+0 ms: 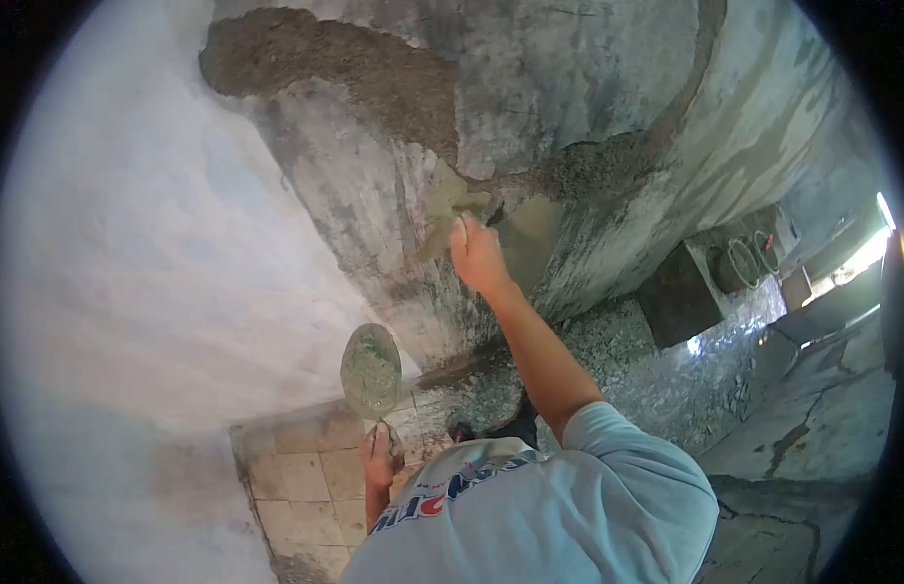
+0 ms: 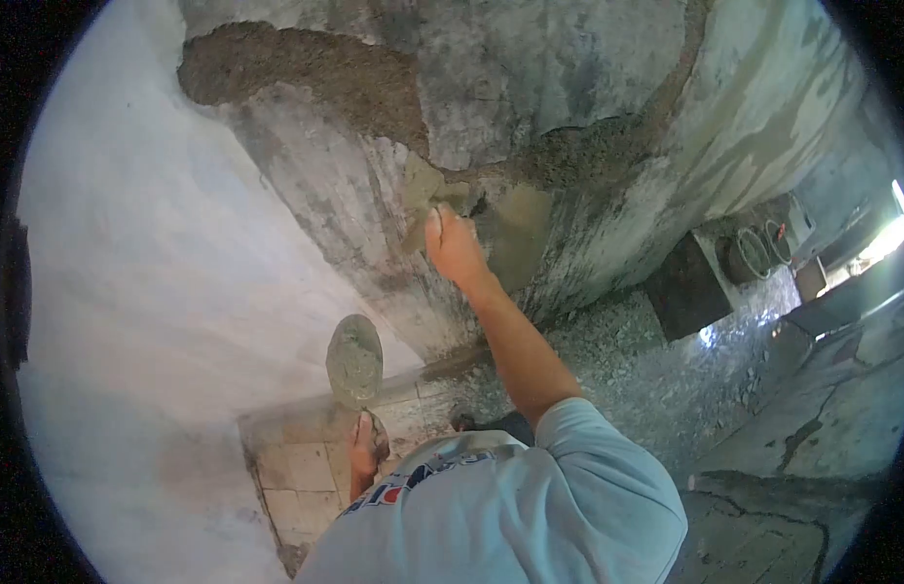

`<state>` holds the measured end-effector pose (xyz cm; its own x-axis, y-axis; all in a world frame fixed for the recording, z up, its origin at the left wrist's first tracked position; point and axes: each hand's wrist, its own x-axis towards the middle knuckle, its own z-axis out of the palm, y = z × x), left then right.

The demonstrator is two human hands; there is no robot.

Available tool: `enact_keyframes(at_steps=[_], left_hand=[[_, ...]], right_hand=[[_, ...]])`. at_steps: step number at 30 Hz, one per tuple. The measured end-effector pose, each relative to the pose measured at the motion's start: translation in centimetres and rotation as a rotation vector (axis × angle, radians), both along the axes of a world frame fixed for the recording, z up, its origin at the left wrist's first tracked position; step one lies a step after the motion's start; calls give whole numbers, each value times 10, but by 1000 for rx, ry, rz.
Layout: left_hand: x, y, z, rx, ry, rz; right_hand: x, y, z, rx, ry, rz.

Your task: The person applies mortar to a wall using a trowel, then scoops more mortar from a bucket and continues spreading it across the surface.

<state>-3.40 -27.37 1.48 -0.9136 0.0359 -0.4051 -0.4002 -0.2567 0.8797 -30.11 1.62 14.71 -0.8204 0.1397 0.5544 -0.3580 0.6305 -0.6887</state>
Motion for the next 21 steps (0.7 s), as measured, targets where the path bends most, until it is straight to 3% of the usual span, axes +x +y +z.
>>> enact_keyframes(at_steps=[2, 5, 7, 11, 14, 21], left_hand=[[3, -4, -3, 0, -42, -10], [7, -3, 1, -5, -74, 15], [6, -3, 14, -39, -59, 16], [7, -5, 20, -71, -83, 95], [5, -6, 27, -81, -96, 85], [14, -6, 16, -18, -112, 151]], right_hand=[[-5, -10, -32, 15, 34, -55], [8, -16, -74, -27, -155, 75], [23, -18, -95, -23, -105, 38], [21, -13, -83, -142, 86, -127], [6, 4, -48, -9, 38, -139], [0, 12, -72, 168, -144, -300]])
